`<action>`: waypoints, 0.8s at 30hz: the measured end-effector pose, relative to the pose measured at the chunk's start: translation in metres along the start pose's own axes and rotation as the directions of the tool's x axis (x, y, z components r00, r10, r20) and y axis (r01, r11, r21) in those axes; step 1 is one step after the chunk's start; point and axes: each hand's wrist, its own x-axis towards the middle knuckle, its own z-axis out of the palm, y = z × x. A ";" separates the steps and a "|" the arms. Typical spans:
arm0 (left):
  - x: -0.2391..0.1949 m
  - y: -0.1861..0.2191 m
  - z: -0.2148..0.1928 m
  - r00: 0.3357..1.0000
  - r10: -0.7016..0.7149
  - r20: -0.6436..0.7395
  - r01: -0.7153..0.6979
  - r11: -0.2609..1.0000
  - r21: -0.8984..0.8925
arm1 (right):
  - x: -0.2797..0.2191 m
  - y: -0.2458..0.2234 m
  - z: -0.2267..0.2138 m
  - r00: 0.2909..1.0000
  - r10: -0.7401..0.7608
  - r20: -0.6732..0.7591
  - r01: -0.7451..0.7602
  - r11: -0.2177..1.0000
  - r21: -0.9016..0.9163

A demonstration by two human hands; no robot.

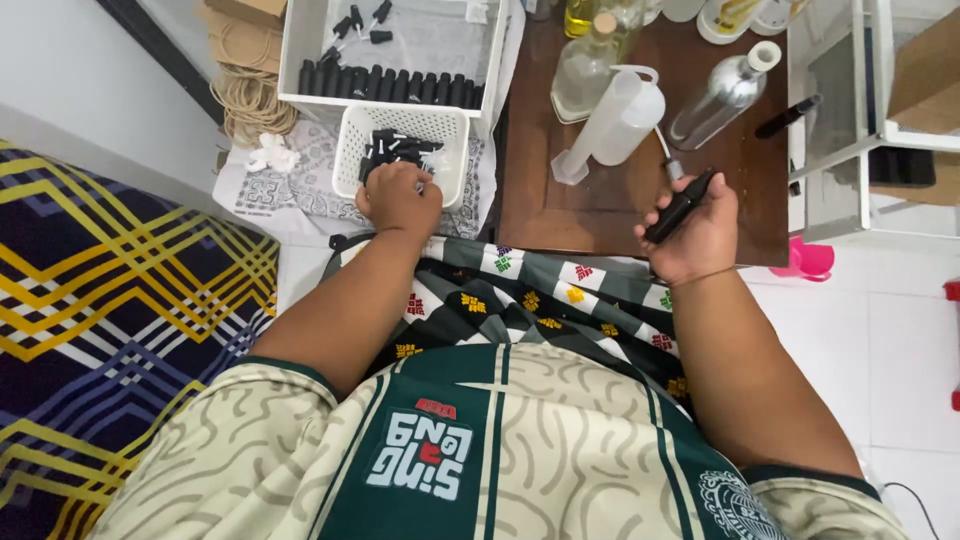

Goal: Pouring fragrance liquid into a measuring cylinder and assembling perfume sprayer components

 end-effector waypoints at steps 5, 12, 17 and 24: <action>0.000 -0.001 0.000 1.000 0.010 -0.016 -0.010 0.999 -0.030 | -0.006 -0.005 0.000 1.000 0.001 0.018 0.000 1.000 -0.021; -0.007 0.000 -0.008 1.000 0.018 -0.012 -0.018 1.000 -0.013 | 0.010 0.013 -0.015 1.000 -0.013 -0.020 0.013 1.000 0.007; -0.006 0.000 -0.008 1.000 -0.002 -0.004 0.002 1.000 -0.027 | 0.002 0.011 -0.007 0.998 -0.044 -0.051 0.046 0.998 0.038; -0.006 0.001 -0.007 0.997 -0.059 0.046 0.059 0.998 0.002 | 0.004 0.015 -0.015 1.000 -0.005 0.008 0.005 0.998 0.061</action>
